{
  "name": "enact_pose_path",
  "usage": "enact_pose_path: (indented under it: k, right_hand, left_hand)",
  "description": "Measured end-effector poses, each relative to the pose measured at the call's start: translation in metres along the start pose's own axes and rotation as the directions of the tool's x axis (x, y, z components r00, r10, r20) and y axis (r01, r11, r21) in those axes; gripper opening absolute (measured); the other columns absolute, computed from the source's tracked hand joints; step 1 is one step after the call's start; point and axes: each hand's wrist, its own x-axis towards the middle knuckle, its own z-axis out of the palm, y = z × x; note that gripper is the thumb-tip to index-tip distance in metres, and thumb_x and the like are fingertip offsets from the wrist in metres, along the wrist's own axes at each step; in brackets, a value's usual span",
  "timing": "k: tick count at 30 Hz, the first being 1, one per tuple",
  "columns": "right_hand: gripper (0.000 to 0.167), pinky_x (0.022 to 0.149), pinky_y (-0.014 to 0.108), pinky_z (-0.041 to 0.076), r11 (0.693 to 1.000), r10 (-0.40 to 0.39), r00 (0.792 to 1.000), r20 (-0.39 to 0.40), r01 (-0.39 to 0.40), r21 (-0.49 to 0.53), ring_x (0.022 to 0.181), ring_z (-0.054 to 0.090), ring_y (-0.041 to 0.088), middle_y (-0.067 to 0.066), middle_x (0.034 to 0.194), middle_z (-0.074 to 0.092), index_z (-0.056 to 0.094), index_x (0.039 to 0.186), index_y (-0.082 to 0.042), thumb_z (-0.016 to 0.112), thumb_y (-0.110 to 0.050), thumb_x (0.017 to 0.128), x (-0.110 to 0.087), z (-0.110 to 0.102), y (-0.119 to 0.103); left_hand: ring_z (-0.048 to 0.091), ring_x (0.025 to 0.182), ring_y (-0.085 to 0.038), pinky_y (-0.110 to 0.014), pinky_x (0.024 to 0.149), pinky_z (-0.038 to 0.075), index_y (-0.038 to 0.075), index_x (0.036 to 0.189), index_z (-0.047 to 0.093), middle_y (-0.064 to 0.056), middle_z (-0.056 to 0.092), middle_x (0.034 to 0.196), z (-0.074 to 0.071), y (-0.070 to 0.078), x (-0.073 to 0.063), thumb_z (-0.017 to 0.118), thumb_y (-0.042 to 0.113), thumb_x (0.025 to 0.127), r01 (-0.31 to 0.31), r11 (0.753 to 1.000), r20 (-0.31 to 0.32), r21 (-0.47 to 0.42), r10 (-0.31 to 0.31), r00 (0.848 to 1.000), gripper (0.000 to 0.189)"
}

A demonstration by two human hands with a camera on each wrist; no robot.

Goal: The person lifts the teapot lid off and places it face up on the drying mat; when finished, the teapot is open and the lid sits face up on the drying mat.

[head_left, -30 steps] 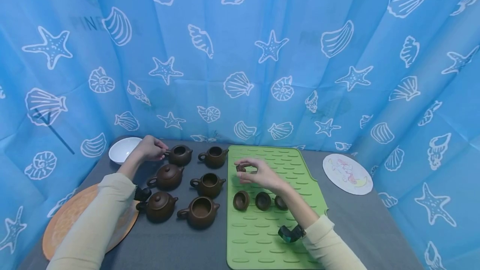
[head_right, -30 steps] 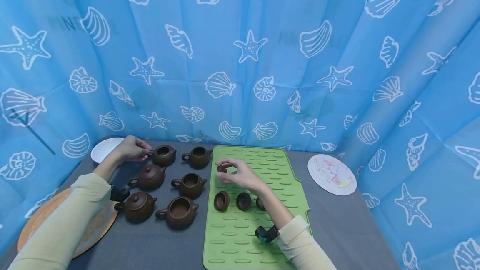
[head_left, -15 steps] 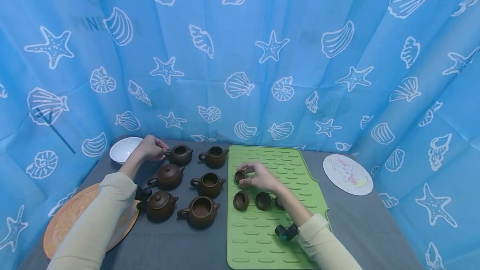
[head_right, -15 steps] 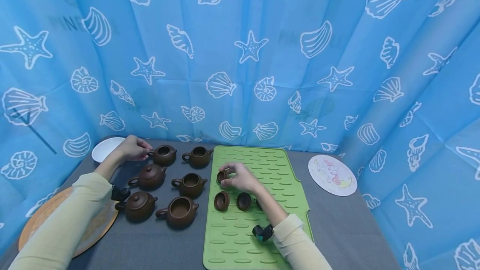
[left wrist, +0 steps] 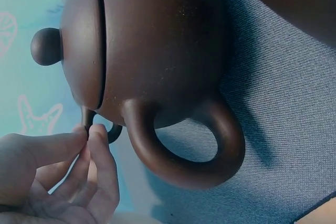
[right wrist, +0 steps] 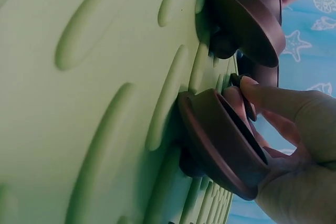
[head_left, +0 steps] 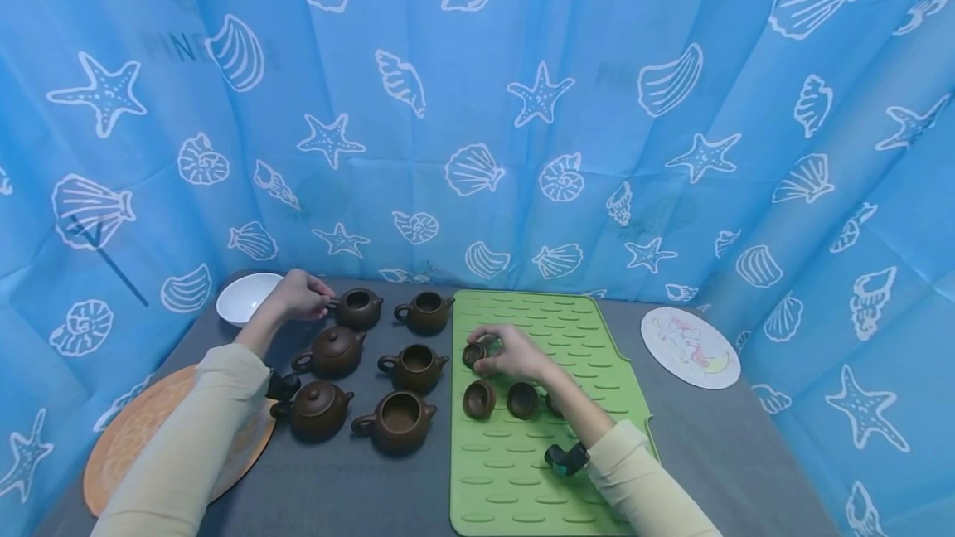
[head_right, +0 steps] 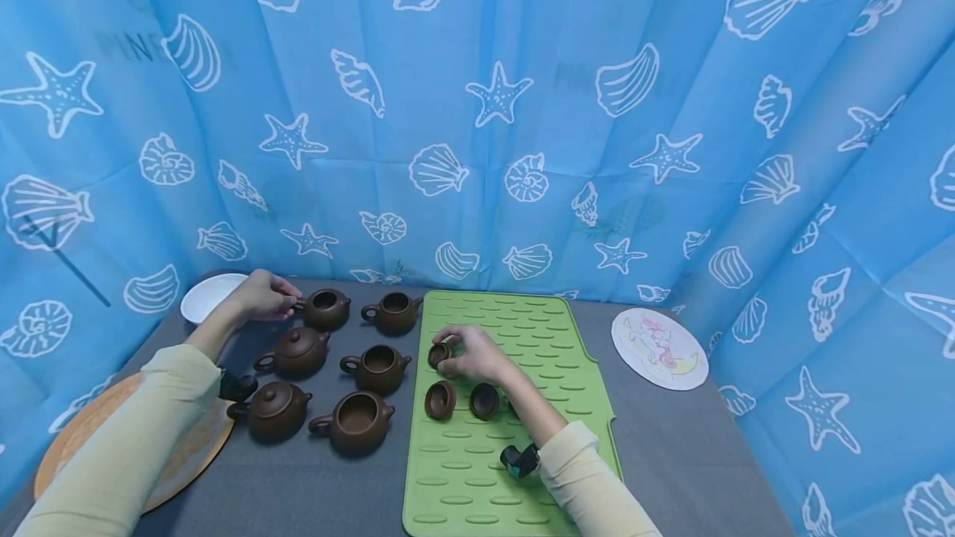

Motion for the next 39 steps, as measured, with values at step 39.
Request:
enact_pose_path:
  k: [39]
  right_hand:
    - [0.045, 0.058, 0.03, 0.06, 0.993, -0.103, 0.994, -0.048, 0.099, -0.066, 0.052, 0.064, 0.021, 0.037, 0.14, 0.062, 0.066, 0.138, 0.004, 0.079, -0.012, 0.098, 0.005, -0.009, -0.018]
  left_hand:
    - [0.073, 0.097, -0.03, -0.036, 0.079, 0.063, -0.01, 0.132, 0.069, -0.027, 0.075, 0.114, -0.011, -0.013, -0.05, 0.059, 0.012, 0.111, -0.131, 0.985, 0.032, 0.11, 0.129, 0.991, 0.033]
